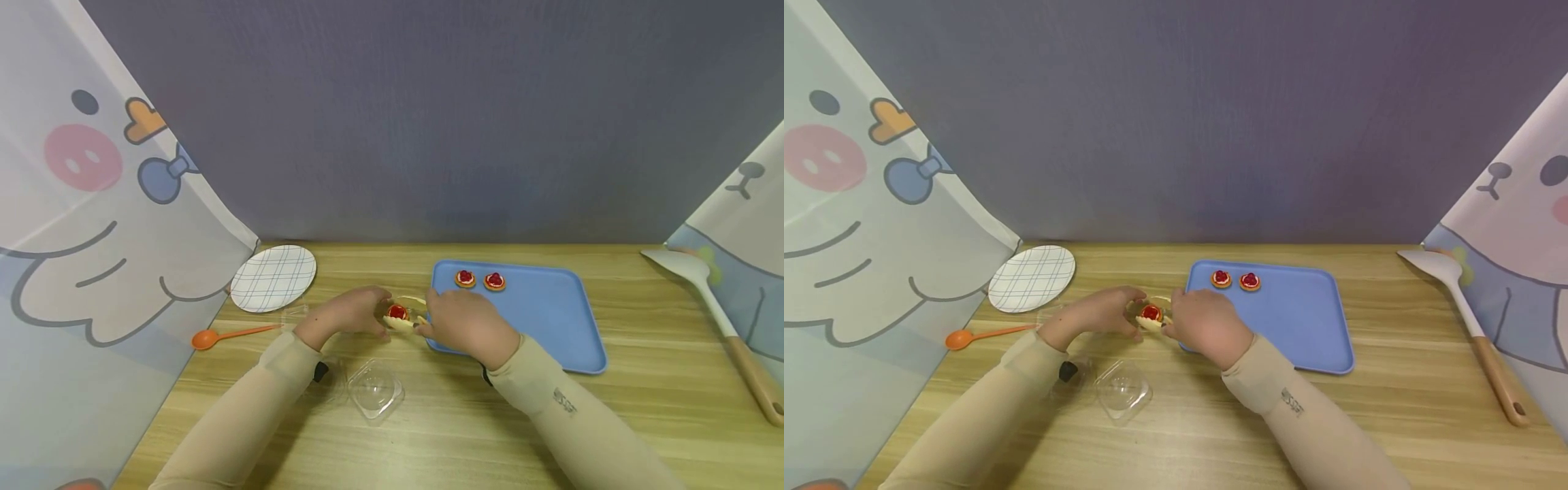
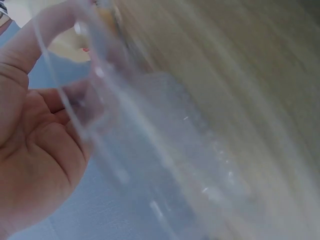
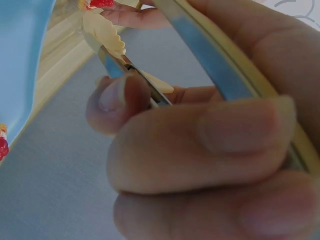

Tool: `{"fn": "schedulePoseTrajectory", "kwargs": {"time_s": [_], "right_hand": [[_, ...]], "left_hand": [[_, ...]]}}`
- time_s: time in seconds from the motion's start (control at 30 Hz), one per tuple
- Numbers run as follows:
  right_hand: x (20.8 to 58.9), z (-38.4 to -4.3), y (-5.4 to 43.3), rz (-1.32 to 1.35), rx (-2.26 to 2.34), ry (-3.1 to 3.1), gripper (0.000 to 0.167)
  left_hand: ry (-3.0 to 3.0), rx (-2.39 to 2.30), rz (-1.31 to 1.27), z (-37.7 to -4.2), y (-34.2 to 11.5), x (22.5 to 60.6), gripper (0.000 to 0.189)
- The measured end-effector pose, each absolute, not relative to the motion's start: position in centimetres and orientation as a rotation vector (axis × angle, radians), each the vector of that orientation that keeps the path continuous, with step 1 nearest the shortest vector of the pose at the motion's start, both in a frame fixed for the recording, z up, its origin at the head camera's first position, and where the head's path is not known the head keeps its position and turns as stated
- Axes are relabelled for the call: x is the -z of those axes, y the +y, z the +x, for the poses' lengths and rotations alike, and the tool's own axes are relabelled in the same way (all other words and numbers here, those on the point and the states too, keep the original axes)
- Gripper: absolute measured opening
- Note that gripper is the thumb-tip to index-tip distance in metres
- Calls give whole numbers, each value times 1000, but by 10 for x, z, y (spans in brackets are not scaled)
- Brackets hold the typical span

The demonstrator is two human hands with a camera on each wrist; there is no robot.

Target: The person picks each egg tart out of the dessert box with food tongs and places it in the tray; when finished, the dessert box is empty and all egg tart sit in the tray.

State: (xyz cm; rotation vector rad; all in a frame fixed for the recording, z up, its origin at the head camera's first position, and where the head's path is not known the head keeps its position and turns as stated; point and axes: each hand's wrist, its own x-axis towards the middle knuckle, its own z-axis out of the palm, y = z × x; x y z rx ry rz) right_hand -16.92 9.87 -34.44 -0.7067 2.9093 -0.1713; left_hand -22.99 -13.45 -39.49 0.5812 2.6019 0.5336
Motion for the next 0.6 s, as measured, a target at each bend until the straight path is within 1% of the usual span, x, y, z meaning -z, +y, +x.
{"fn": "schedulePoseTrajectory", "kwargs": {"time_s": [0.17,0.6], "right_hand": [[342,-170,97,-701,129,2919,45],[334,-174,91,-662,38,2876,53]], "left_hand": [[2605,-534,582,-230,-134,395,87],[2614,-503,590,-232,-134,397,84]]}}
